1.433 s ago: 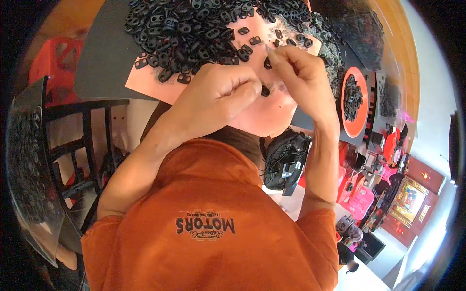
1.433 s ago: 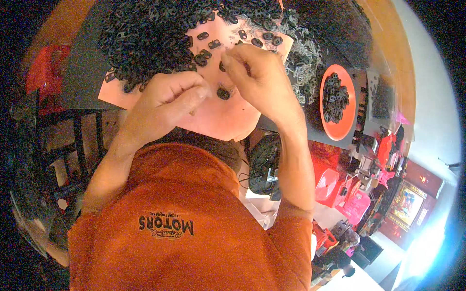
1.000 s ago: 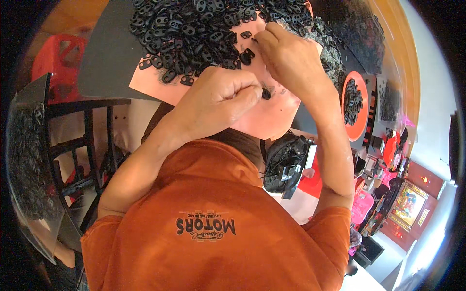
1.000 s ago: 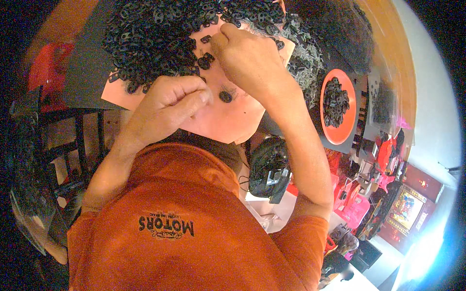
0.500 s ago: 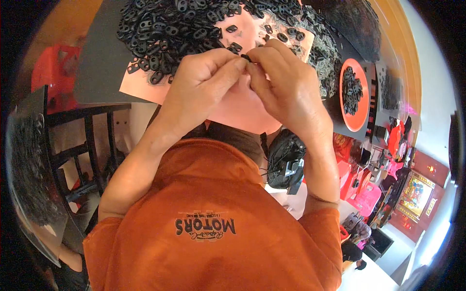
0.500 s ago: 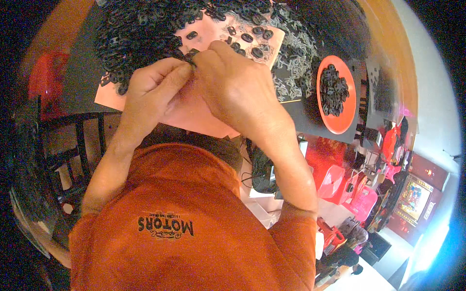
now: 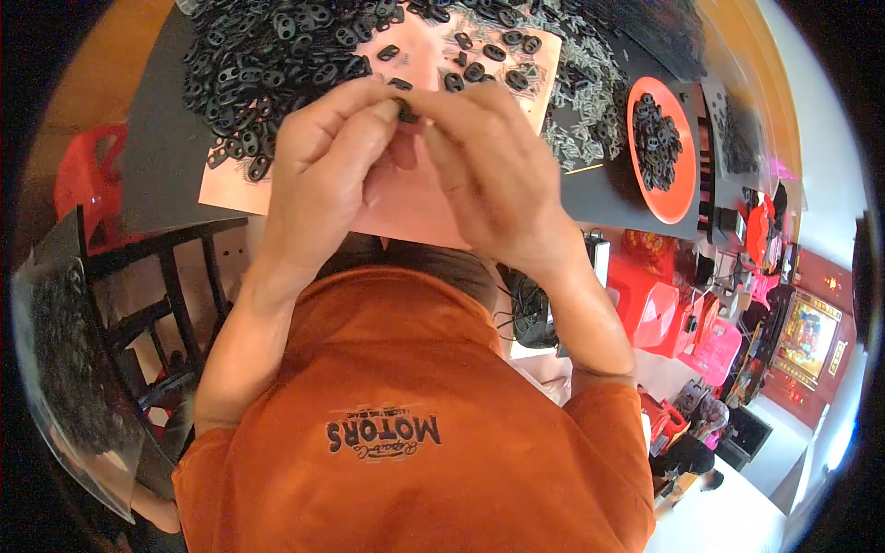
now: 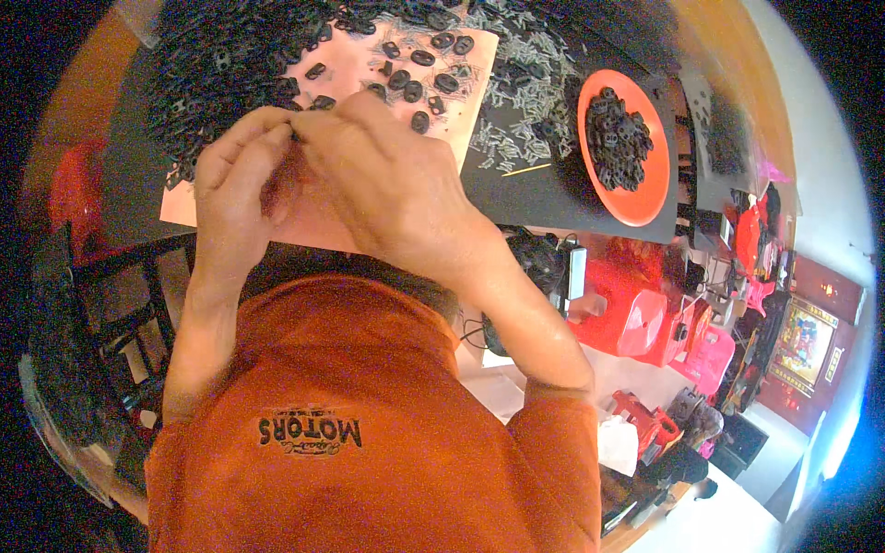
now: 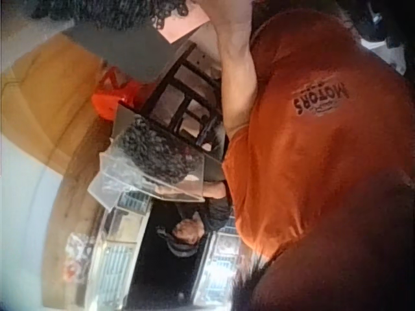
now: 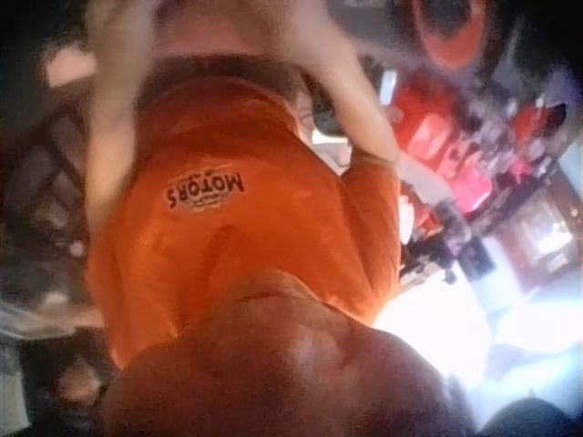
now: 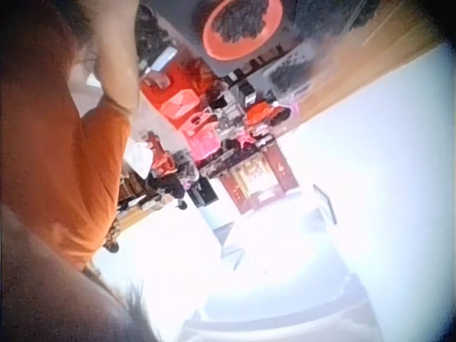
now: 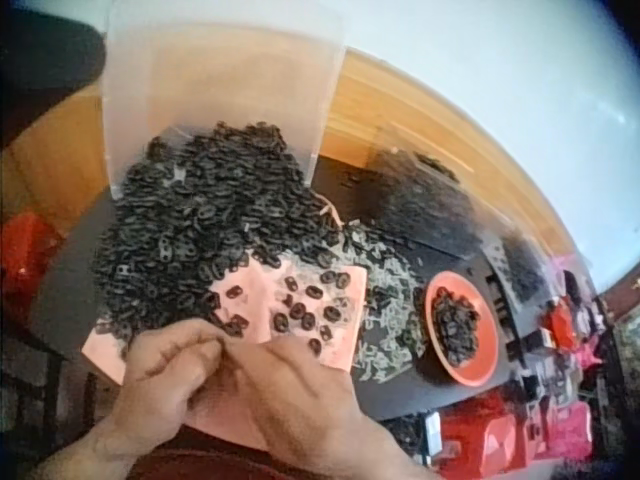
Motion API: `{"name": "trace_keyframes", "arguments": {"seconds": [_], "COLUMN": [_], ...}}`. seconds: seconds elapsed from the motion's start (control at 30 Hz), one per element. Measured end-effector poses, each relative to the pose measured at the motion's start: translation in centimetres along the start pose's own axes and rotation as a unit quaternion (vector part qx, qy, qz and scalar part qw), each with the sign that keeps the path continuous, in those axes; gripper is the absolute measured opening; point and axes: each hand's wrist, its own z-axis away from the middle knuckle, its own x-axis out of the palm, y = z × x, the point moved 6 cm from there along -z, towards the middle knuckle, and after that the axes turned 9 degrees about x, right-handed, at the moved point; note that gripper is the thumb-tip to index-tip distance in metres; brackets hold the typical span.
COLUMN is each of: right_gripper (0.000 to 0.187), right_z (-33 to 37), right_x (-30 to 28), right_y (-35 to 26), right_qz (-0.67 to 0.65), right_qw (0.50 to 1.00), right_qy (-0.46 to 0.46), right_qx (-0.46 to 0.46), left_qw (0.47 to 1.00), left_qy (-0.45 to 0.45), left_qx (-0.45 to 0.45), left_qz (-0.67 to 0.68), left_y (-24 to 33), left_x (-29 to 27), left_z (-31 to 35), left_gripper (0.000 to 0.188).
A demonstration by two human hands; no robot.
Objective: The person sits at a table and repeatedly picks up small black plastic components and metal springs. They insert the springs into the plastic parts by hand, one at a time, and place the assembled units back onto the table.
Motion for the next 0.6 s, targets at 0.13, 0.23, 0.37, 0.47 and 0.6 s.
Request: {"name": "trace_keyframes", "arguments": {"seconds": [0.13, 0.23, 0.37, 0.47, 0.6], "right_gripper": [0.022, 0.018, 0.016, 0.016, 0.017], "right_z": [-0.5, -0.7, -0.3, -0.1, 0.3], "right_x": [-0.6, -0.5, -0.4, -0.5, -0.5], "right_y": [0.6, 0.6, 0.9, 0.6, 0.0], "right_qz": [-0.095, -0.096, -0.096, -0.104, -0.124], "right_qw": [0.994, 0.993, 0.994, 0.992, 0.986], "right_qy": [-0.037, -0.053, -0.042, -0.041, -0.068], "right_qx": [0.036, 0.034, 0.042, 0.059, 0.084], "left_qw": [0.992, 0.980, 0.971, 0.967, 0.977], "left_qy": [-0.088, -0.145, -0.151, -0.177, -0.190], "left_qx": [-0.066, -0.079, -0.123, -0.125, -0.090], "left_qz": [0.067, 0.110, 0.141, 0.131, 0.040], "left_y": [-0.7, -0.5, -1.1, -0.9, -0.2], "left_x": [0.7, 1.0, 1.6, 1.7, 1.6], "left_z": [0.4, 0.6, 1.6, 2.0, 2.3], "left_gripper": [0.022, 0.026, 0.022, 0.027, 0.023]}}
